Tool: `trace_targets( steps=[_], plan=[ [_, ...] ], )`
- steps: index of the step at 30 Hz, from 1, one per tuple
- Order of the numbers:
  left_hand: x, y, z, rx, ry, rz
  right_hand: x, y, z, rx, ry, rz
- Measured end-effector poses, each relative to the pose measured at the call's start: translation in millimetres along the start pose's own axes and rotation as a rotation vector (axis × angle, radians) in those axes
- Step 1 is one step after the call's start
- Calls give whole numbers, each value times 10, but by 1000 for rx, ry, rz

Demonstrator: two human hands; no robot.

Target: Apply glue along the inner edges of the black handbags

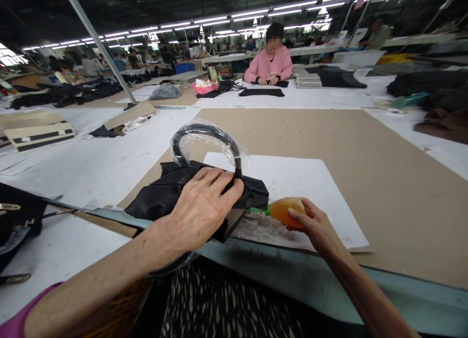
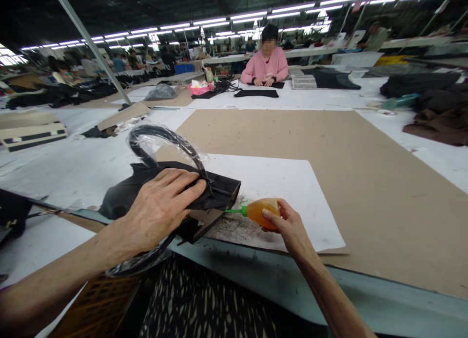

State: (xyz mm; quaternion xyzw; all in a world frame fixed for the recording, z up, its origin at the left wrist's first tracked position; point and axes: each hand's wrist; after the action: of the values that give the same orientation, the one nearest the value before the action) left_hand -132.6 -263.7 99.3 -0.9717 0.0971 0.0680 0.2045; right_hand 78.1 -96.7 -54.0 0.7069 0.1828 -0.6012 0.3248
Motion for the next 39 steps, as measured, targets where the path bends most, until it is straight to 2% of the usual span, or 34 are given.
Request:
trace_targets(
  steps=[11,20,28,31,36,39],
  plan=[
    [-16,22,23,-15,11,0,-161,252,140,-119,0,8],
    [-17,39,36,-58,7,-22,-266,379,246,-142,-18,-5],
    [-13,63,43,-96,17,-51,-195,459,313,-195,-109,-16],
    [-20,72,48,-90,8,-36,-188,519,316,-166,-137,9],
    [-15,54,43,-41,7,-24,-239,596,349,-44,-213,79],
    [-14,42,38,-51,5,-30,-218,581,346,-27,-235,107]
  ],
)
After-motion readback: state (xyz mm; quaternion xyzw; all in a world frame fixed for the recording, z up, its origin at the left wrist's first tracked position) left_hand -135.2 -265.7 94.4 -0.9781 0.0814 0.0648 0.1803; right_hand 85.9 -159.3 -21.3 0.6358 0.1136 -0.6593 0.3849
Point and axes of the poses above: each hand's wrist, its own y-axis away from the middle knuckle, its own z-axis out of the palm, x = y × z, and after that the axes turned 8 degrees about y, right-handed
